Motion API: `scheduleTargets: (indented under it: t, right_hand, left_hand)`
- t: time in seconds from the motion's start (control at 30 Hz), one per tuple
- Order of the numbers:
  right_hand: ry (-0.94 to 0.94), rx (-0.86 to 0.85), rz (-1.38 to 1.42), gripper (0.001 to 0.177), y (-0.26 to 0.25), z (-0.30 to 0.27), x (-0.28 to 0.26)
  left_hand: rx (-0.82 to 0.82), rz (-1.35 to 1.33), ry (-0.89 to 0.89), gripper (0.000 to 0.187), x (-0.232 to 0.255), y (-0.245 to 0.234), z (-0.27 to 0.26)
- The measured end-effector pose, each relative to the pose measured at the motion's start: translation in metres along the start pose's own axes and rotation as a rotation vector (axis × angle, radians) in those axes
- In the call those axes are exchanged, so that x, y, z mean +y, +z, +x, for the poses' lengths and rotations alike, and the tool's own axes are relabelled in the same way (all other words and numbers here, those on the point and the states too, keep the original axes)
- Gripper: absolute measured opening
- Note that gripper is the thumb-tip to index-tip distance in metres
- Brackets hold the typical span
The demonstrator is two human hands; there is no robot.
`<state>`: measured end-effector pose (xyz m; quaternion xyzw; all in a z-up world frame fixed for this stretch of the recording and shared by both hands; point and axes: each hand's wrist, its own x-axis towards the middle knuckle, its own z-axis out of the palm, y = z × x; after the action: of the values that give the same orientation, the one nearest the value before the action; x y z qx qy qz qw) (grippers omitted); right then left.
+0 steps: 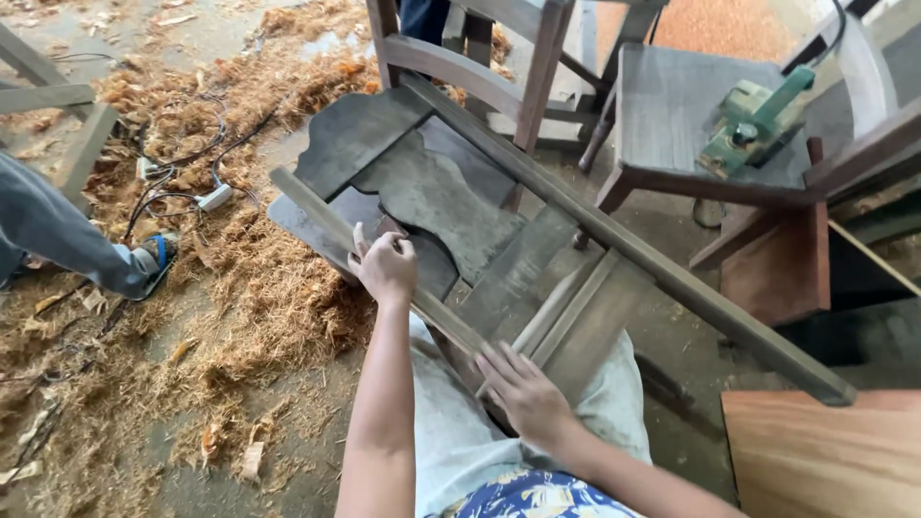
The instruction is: Sanding a wooden chair frame using sandpaper
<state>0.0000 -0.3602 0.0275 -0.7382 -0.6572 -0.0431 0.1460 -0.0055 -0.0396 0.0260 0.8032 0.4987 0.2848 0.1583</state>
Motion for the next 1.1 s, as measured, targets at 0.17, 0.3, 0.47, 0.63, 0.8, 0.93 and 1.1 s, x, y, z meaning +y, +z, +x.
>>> scheduleTargets:
  t: [0.17,0.3,0.47,0.63,0.8,0.93,1.1]
  right_hand:
    - [0.080,0.096,0.116,0.055,0.042,0.072,0.005]
    - [0.033,0.169,0.200,0.050,0.033,0.063,0.005]
    - [-0.026,0.072,0.084,0.078,0.027,0.007,0.017]
    - [-0.011,0.043,0.009,0.059,0.039,0.038,0.016]
    - [0.086,0.121,0.052,0.053,0.063,0.107,0.011]
    - [0.115,0.203,0.041,0.053,0.041,0.077,0.003]
    - [-0.056,0.054,-0.135,0.061,0.014,-0.016,0.011]
  left_hand:
    - [-0.006,0.018,0.011,0.025,0.000,0.000,-0.001]
    - [-0.034,0.009,-0.002,0.027,0.001,-0.006,-0.003]
    - [0.098,0.029,0.019,0.024,-0.008,0.017,0.001]
    - [0.072,-0.035,-0.016,0.023,-0.004,0.010,0.002]
    - [-0.042,-0.020,-0.031,0.026,0.003,0.001,0.000]
    - [0.012,0.043,-0.023,0.021,-0.010,0.019,-0.003]
    - [-0.048,-0.044,-0.042,0.026,0.001,0.000,-0.001]
